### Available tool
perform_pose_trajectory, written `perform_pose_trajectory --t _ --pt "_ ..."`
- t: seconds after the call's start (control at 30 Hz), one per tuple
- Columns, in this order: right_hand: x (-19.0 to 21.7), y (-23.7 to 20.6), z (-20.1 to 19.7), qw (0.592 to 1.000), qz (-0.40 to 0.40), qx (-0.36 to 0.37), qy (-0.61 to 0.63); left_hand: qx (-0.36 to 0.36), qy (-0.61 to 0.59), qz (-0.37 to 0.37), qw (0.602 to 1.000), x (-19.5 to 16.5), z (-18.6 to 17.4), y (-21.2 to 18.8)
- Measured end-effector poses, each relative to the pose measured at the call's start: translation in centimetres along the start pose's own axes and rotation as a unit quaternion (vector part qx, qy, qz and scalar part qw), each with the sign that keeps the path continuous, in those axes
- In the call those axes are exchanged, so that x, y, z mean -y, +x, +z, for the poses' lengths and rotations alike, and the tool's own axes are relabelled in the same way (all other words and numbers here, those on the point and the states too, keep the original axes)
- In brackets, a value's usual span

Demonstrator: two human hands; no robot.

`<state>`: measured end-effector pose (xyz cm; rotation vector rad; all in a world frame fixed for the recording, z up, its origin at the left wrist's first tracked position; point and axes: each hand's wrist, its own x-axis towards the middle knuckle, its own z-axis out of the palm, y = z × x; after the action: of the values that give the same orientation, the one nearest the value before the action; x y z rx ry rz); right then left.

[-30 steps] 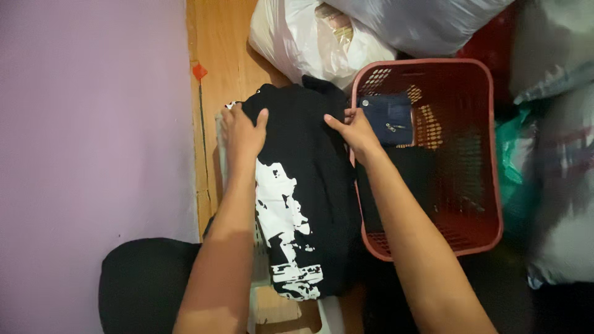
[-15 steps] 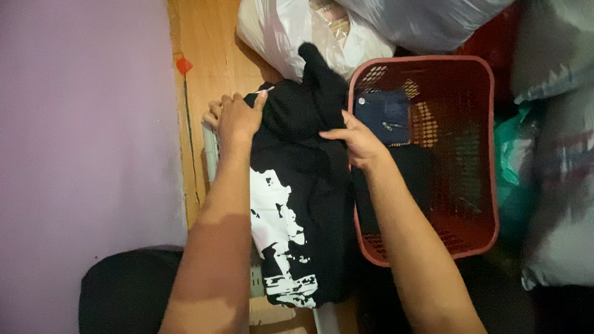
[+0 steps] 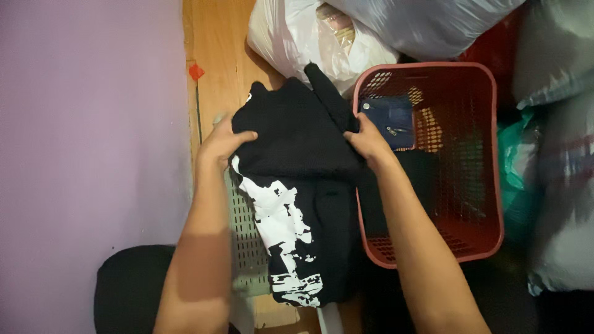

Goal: The person folds several garments by hand on a small white plastic stool and places them into a red laundry basket. Items include a pair of jeans, a black-and-white patterned top, and a black t-shirt.

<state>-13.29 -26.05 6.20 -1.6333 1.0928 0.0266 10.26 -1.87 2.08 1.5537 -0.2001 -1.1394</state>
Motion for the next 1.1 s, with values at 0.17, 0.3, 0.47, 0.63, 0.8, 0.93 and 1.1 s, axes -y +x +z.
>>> perform_pose_trajectory --t 0.17,0.3,0.47,0.63,0.8,0.93,1.1 --pt "1.6 0.8 0.2 0.988 0.075 -0.008 0.137 -0.010 0.152 0.000 0.988 0.2 1.2 -0.2" --pt "2.6 1.3 0.3 0.931 -0.023 0.059 0.359 -0.023 0.061 0.156 0.986 0.3 2.0 0.3" --pt "1.7 1.3 0.1 0.949 -0.012 0.106 0.296 0.128 0.009 0.267 0.955 1.3 1.8 -0.3" --pt "-0.8 2.7 0.8 0.991 0.035 -0.028 0.126 0.254 0.115 0.164 0.946 1.0 2.3 -1.7" --pt "-2.2 5.4 1.4 0.989 -0.125 -0.062 0.039 0.339 0.204 0.221 0.892 -1.8 5.0 -3.7" --pt "-1.8 5.6 0.5 0.988 -0.074 0.015 0.138 0.396 0.215 0.221 0.865 -3.6 8.0 -5.1" --pt "-0.3 4.5 0.5 0.985 -0.108 0.037 0.131 0.365 0.217 0.302 0.854 -3.5 9.7 -4.6"
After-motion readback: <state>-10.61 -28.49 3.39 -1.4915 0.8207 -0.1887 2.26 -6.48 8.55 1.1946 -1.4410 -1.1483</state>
